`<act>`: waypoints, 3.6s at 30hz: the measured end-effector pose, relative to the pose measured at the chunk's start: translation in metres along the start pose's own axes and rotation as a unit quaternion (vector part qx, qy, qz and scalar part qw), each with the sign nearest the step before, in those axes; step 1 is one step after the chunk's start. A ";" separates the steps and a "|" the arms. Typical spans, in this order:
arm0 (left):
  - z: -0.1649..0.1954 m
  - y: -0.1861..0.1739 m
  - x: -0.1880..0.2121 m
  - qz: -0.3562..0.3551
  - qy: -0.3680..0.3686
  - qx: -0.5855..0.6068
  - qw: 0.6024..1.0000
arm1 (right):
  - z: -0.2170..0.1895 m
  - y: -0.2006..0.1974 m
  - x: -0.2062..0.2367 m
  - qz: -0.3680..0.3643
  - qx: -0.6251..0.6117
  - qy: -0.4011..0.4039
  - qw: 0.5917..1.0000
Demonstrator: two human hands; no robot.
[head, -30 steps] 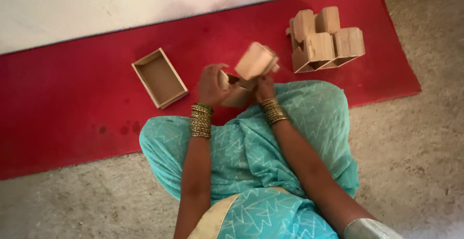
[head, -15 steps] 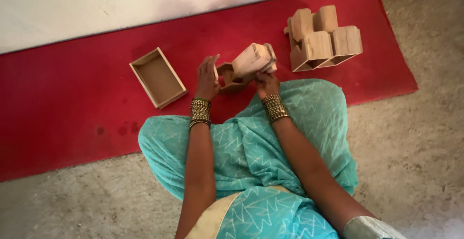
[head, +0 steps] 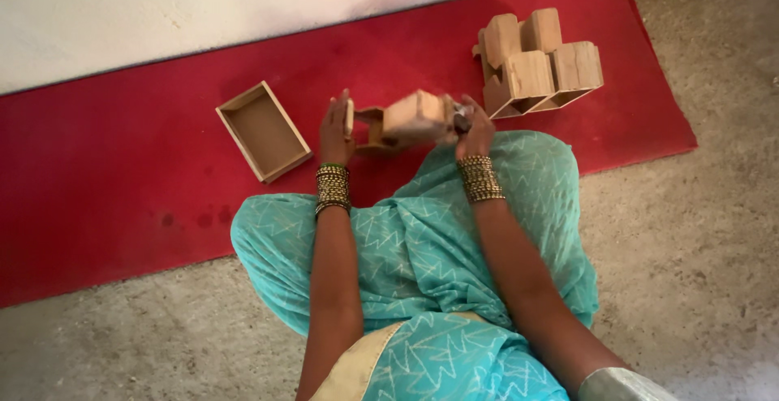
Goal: The person sits on the floor and wipes wooden puzzle pieces and an open wooden box one at a time using a small cloth or tissue, turning each piece over to clean its surfaces and setting cleaned pieces on the mat.
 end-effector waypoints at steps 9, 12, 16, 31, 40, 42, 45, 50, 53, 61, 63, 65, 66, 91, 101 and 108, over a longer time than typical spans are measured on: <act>-0.030 0.013 -0.010 0.007 -0.124 0.265 0.956 | 0.016 0.019 0.005 -0.071 0.191 0.026 0.979; -0.041 0.010 -0.010 0.020 -0.161 0.228 0.960 | 0.007 0.022 0.013 -0.048 0.240 -0.074 0.967; -0.049 -0.023 -0.008 0.118 -0.136 0.091 0.979 | 0.010 0.040 0.031 -0.110 0.250 -0.150 0.950; -0.018 -0.017 -0.009 0.031 0.020 -0.068 0.997 | 0.048 0.060 0.039 -0.196 0.230 -0.036 0.953; -0.040 -0.027 -0.010 0.049 -0.062 0.036 0.996 | 0.055 0.094 0.083 -0.326 0.525 -0.265 0.740; -0.046 -0.029 -0.010 0.073 -0.053 0.045 0.995 | 0.067 0.092 0.093 -0.373 0.544 -0.243 0.712; -0.053 -0.030 -0.012 0.110 -0.019 0.010 0.994 | 0.073 0.080 0.105 -0.407 0.570 -0.229 0.676; -0.062 -0.029 -0.015 0.125 -0.033 -0.013 0.991 | 0.067 0.059 0.120 -0.414 0.567 -0.221 0.677; -0.063 -0.028 -0.014 0.110 -0.087 0.028 0.990 | 0.064 0.064 0.122 -0.391 0.531 -0.250 0.709; -0.026 -0.010 -0.013 0.019 -0.029 -0.060 0.998 | 0.109 0.127 0.103 -0.419 0.564 -0.276 0.656; -0.032 -0.008 -0.012 0.019 -0.044 -0.041 0.998 | 0.134 0.133 0.117 -0.441 0.675 -0.311 0.502; -0.037 -0.008 -0.011 0.020 -0.040 -0.025 0.999 | 0.153 0.126 0.137 -0.477 0.699 -0.329 0.418; -0.040 -0.009 -0.011 0.025 -0.039 -0.018 0.999 | 0.156 0.122 0.152 -0.509 0.675 -0.336 0.416; -0.016 -0.014 -0.011 0.032 0.037 -0.071 0.996 | 0.060 0.105 0.013 -0.181 0.470 -0.200 0.840; -0.017 -0.010 -0.012 0.025 0.019 -0.089 0.995 | 0.047 0.165 0.037 -0.261 0.391 -0.328 0.819; 0.007 -0.004 -0.019 -0.082 0.020 -0.219 0.972 | 0.048 0.102 0.029 -0.322 0.427 -0.208 0.819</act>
Point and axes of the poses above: each hand's wrist, its own x-axis away from the middle knuckle, its own y-axis out of the palm, z = x × y, the point moved 10 cm from there along -x, towards the middle knuckle, and after that the axes turned 2 degrees about -x, right-handed, at the moved point
